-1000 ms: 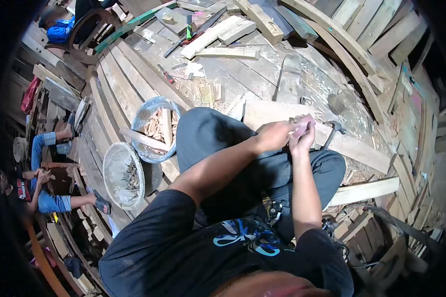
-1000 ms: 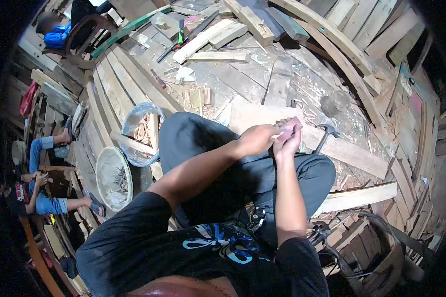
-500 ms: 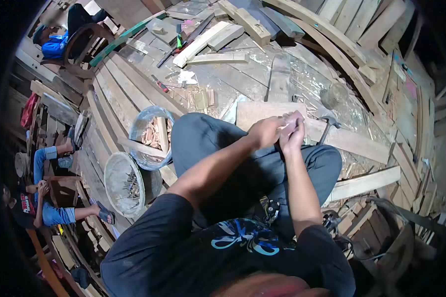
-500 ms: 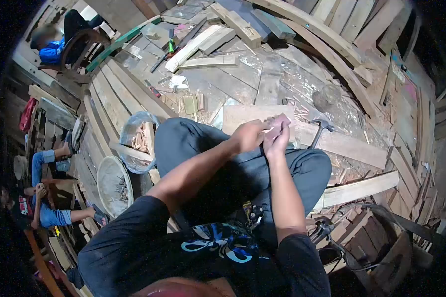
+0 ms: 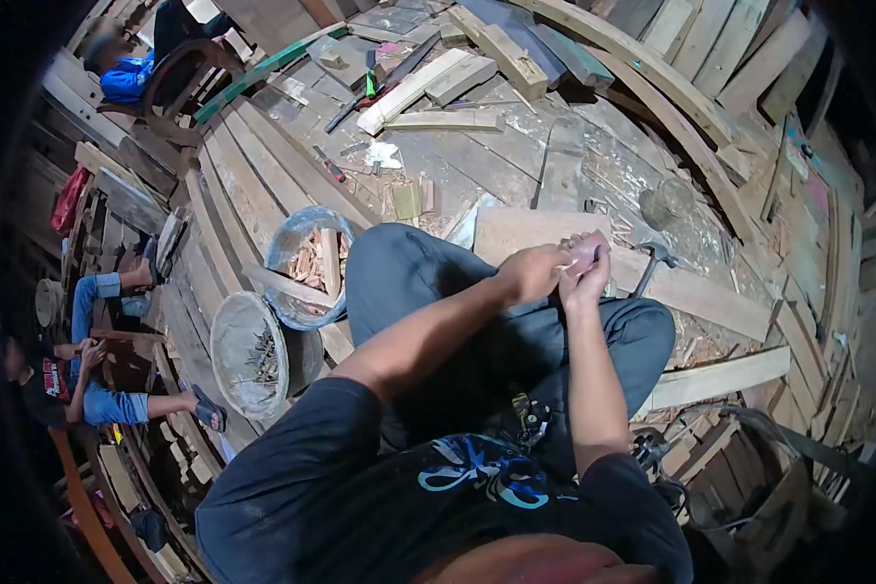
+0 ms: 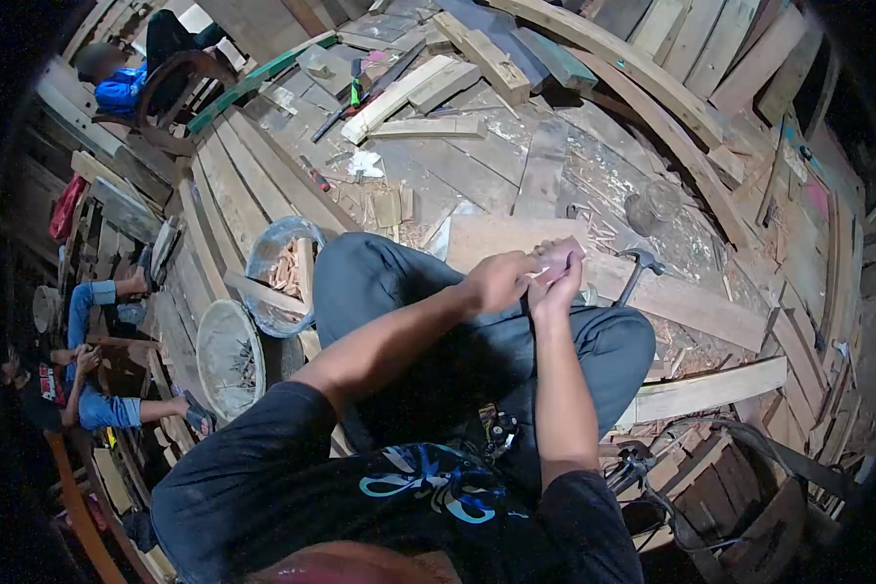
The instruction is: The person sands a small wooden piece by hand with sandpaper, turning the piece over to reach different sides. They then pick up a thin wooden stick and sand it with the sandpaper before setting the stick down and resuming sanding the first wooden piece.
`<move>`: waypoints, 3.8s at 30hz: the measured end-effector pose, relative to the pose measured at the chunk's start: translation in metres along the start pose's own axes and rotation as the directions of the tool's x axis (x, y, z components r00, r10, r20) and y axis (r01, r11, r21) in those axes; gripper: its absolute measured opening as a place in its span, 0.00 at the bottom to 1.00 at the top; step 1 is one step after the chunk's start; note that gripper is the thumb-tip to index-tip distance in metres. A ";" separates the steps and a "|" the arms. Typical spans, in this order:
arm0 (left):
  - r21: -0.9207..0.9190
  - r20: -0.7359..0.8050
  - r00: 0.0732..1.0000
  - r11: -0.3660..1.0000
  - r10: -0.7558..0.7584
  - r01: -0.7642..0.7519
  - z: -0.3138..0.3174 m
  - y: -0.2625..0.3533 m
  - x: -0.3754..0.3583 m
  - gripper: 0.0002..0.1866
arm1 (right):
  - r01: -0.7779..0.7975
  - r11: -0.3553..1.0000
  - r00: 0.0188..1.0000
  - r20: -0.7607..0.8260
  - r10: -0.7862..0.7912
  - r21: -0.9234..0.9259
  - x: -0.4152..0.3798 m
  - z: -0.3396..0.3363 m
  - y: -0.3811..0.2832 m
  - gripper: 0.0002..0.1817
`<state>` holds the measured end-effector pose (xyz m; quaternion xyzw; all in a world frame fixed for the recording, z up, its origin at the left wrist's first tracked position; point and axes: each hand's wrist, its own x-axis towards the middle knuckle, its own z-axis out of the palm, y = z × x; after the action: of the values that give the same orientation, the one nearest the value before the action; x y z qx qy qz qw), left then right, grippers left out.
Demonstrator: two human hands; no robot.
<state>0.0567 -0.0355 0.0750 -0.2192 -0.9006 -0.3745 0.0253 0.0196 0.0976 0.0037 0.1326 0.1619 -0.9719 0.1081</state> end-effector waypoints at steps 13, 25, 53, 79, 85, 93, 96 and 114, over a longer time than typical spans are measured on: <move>-0.022 -0.015 0.994 0.994 -0.105 0.104 -0.006 0.006 0.003 0.15 | 0.000 0.999 0.995 -0.098 -0.005 -0.052 -0.008 0.019 0.001 0.21; -0.007 -0.097 0.994 0.999 0.048 -0.048 0.010 -0.009 -0.001 0.18 | 0.011 0.996 0.993 0.119 -0.021 0.092 0.001 -0.001 -0.003 0.23; -0.405 0.108 0.988 0.903 -0.109 0.144 0.001 -0.017 0.005 0.13 | 0.117 0.951 0.992 -0.077 -0.099 0.286 0.013 -0.004 -0.011 0.30; -0.310 0.001 0.934 0.888 -0.358 0.341 -0.012 -0.004 0.020 0.14 | 0.297 0.899 0.949 0.204 -0.241 -0.322 -0.010 0.025 -0.006 0.19; -0.361 -0.018 0.951 0.889 -0.308 0.281 -0.016 0.003 0.021 0.16 | 0.210 0.974 0.975 0.087 -0.202 -0.085 0.000 0.022 -0.008 0.16; -0.343 -0.035 0.946 0.893 -0.323 0.292 -0.016 0.002 0.020 0.17 | 0.198 0.974 0.978 0.088 -0.189 -0.112 -0.007 0.028 -0.009 0.17; -0.388 -0.029 0.951 0.880 -0.308 0.273 -0.012 -0.004 0.021 0.16 | 0.208 0.975 0.975 0.100 -0.201 -0.073 -0.007 0.029 -0.010 0.18; -0.349 -0.010 0.925 0.868 -0.380 0.353 -0.014 -0.001 0.021 0.15 | 0.268 0.919 0.962 0.134 -0.238 -0.288 -0.006 0.022 -0.008 0.31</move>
<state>0.0358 -0.0377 0.0886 -0.0306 -0.8454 -0.5310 -0.0493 0.0184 0.0980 0.0279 0.0454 0.3197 -0.9464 0.0082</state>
